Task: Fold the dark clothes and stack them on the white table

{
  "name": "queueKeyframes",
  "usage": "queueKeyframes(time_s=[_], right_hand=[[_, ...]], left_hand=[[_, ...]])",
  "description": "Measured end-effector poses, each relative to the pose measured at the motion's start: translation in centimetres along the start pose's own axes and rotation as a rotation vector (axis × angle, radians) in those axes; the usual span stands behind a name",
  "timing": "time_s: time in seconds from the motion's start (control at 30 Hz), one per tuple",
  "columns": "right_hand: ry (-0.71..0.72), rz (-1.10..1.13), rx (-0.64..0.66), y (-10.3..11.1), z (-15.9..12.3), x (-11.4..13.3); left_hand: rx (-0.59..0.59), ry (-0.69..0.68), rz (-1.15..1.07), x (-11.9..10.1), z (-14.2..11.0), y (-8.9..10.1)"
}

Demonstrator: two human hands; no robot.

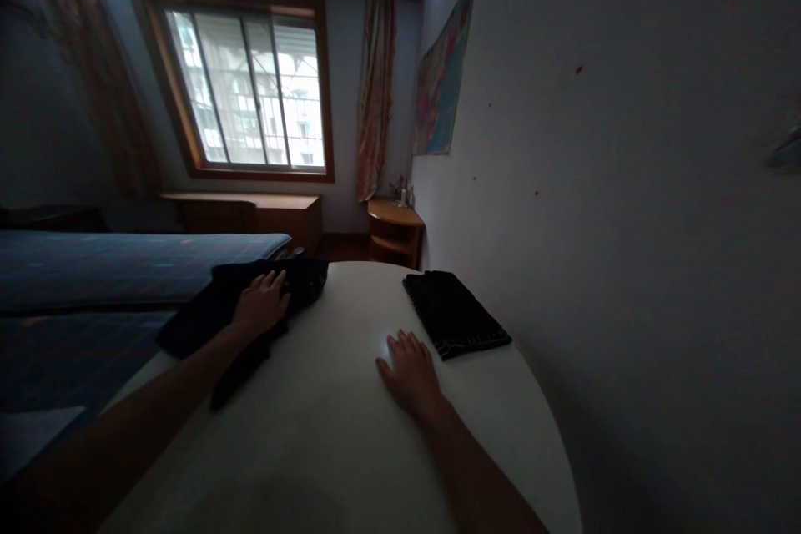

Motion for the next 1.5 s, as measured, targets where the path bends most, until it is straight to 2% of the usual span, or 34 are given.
queueKeyframes(time_s=[0.1,0.23,0.4,0.53,0.63,0.73,0.83,0.9,1.0,1.1,1.2,1.3,1.37,1.43,1.5], right_hand=[[-0.002,0.007,0.005,0.0,0.0,0.0],[-0.007,0.019,0.009,0.2,-0.1,0.1],[-0.009,0.013,-0.004,0.3,-0.1,0.3],[0.003,0.008,-0.014,0.0,-0.1,0.1],[0.008,0.010,-0.023,-0.4,0.0,-0.2],[0.004,0.039,-0.047,-0.5,0.2,-0.3],[-0.002,0.169,-0.120,0.2,0.3,0.1],[0.012,0.351,-0.193,1.0,0.1,0.7],[0.068,0.681,-0.281,2.2,-0.8,1.7],[0.152,0.846,-0.332,3.2,-1.8,2.2],[0.210,0.836,-0.313,3.7,-2.3,2.1],[0.248,0.786,-0.227,3.9,-2.2,2.0],[0.240,0.792,-0.154,4.1,-2.1,2.2],[0.223,0.860,-0.084,4.5,-2.1,2.5],[0.216,0.953,-0.033,5.0,-2.1,2.8]], left_hand=[[0.029,0.055,-0.006,0.7,0.4,-0.8],[0.001,0.105,-0.057,1.4,0.5,-1.3],[-0.141,0.195,-0.178,2.9,2.1,0.2],[-0.299,0.269,-0.260,3.7,4.2,2.9],[-0.445,0.278,-0.350,3.0,5.4,5.8],[-0.692,0.227,-0.599,1.0,5.7,9.3],[-0.777,0.083,-0.696,-2.0,4.9,12.7],[-0.720,-0.023,-0.706,-4.2,3.7,14.4],[-0.523,-0.157,-0.727,-7.3,1.0,15.3],[-0.237,-0.237,-0.796,-9.8,-2.4,14.3],[0.018,-0.233,-0.865,-11.1,-5.5,12.3],[0.188,-0.291,-0.920,-11.3,-7.5,10.8],[0.253,-0.348,-0.934,-10.8,-7.7,10.4],[0.243,-0.306,-0.883,-9.7,-7.2,10.2],[0.164,-0.172,-0.764,-7.8,-6.3,9.9]])
Point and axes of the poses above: each hand's wrist, its own z-axis towards the middle knuckle, its own y-axis out of the back of the hand, x = y × z, the point moved 1 cm from there along z, towards the middle knuckle, and after that the axes turned 14 degrees about -x, right-handed, at the moved point
